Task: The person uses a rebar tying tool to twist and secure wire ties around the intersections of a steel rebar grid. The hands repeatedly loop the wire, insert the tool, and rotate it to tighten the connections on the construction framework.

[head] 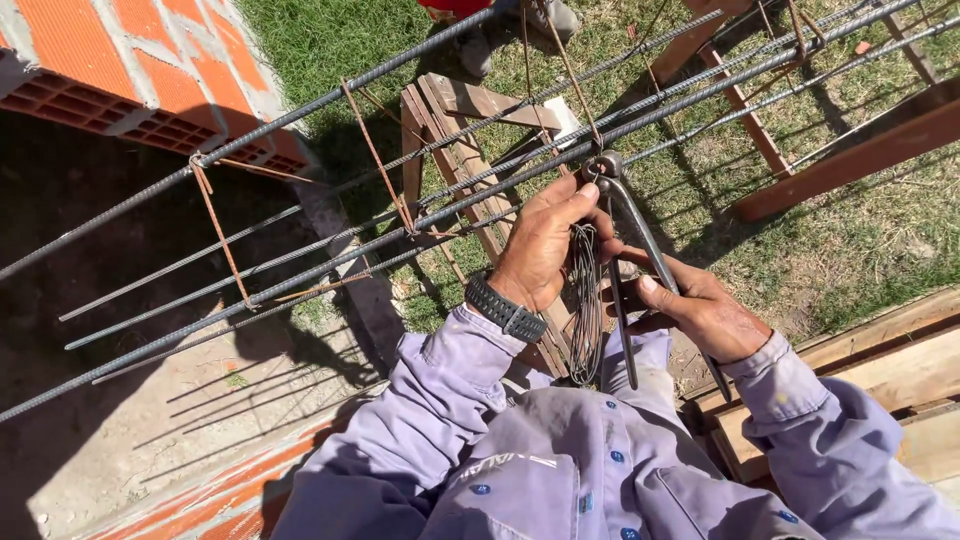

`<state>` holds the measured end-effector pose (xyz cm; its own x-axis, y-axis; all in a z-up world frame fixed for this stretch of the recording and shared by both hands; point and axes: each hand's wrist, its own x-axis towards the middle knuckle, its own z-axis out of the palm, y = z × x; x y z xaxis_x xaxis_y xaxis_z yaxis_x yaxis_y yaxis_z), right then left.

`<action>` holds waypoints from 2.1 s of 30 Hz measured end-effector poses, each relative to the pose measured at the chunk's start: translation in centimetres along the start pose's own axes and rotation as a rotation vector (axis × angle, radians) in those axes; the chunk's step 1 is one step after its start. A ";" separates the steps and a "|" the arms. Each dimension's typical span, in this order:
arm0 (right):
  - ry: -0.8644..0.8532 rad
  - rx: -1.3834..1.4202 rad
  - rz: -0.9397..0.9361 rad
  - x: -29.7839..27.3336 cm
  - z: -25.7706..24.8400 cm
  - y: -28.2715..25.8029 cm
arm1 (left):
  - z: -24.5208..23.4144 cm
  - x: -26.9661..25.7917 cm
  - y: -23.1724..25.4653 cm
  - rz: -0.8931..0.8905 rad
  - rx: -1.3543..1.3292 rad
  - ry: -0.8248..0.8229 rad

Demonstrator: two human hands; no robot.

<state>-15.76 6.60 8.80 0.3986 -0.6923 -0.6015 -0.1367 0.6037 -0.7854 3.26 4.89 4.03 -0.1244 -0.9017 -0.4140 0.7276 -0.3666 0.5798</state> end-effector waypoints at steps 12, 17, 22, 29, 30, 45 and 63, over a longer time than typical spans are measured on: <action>0.094 0.059 0.101 -3.2 3.1 -4.9 | 2.2 -0.6 1.3 -0.034 0.068 0.087; 0.069 0.109 0.147 -2.5 1.9 -1.4 | 2.0 0.3 0.8 -0.069 0.031 0.093; 0.017 0.280 0.100 -1.4 2.5 1.7 | 1.8 -0.1 0.8 -0.100 0.087 0.098; 0.220 -0.209 -0.128 0.5 1.5 2.6 | 4.9 -4.2 1.1 0.108 0.362 0.356; 0.302 -0.534 -0.246 1.6 0.0 4.3 | 4.8 -4.6 0.7 0.161 0.487 0.371; 0.379 -1.033 -0.311 5.5 -0.5 6.9 | 7.4 2.2 -5.2 0.198 0.622 0.641; -0.002 -0.155 0.137 -3.0 -4.2 5.8 | 4.2 3.0 -6.6 -0.003 -0.440 -0.415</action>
<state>-21.58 10.51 5.46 0.3687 -0.6070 -0.7040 -0.3273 0.6240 -0.7095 -4.75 3.60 1.94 -0.3155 -0.9473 -0.0558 0.9264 -0.3202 0.1980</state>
